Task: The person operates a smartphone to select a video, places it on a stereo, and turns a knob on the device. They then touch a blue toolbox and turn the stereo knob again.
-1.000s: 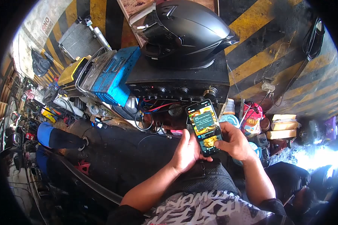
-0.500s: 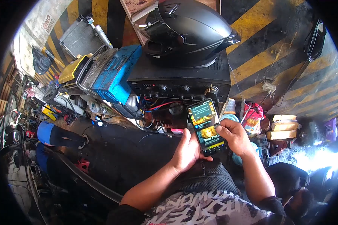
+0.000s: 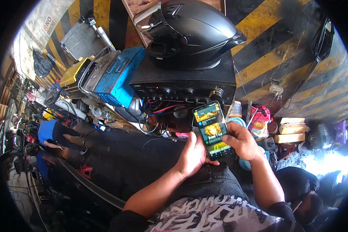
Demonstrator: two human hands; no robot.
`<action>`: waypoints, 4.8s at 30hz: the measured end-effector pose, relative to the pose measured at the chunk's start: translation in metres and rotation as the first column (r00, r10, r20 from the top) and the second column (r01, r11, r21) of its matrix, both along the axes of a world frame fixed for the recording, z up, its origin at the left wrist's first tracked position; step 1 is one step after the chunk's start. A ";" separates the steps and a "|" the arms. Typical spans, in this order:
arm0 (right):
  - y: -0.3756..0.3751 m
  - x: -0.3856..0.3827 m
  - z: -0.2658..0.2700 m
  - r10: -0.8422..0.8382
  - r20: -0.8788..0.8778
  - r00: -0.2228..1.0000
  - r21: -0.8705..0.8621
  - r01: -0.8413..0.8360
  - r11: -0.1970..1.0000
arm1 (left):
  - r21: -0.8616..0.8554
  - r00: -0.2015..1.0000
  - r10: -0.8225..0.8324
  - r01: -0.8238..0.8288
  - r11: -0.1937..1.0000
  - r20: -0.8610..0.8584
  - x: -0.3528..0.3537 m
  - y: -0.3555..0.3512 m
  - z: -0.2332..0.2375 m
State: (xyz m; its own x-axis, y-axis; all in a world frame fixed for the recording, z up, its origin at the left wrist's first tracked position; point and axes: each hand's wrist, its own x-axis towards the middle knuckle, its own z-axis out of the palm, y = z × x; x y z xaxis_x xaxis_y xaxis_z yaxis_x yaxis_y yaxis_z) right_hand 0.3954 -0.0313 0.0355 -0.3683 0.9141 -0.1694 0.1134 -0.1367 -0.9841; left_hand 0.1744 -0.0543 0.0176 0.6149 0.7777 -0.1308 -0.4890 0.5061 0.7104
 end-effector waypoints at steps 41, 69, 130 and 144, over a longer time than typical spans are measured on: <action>-0.009 -0.009 -0.002 -0.033 -0.069 0.997 0.069 0.037 0.997 | -0.006 1.000 -0.004 0.004 1.000 0.009 -0.008 -0.005 -0.005; -0.010 -0.006 -0.008 -0.011 -0.126 0.992 0.080 0.021 0.997 | -0.007 1.000 -0.014 0.014 1.000 0.016 -0.006 -0.004 -0.005; -0.006 -0.007 0.012 -0.164 0.195 0.967 0.157 0.134 0.979 | -0.020 1.000 -0.013 0.012 1.000 -0.023 0.004 0.006 0.000; -0.011 -0.012 0.004 -0.142 0.057 0.988 0.110 0.135 0.985 | 0.007 0.999 -0.029 0.029 1.000 -0.025 -0.002 0.002 -0.001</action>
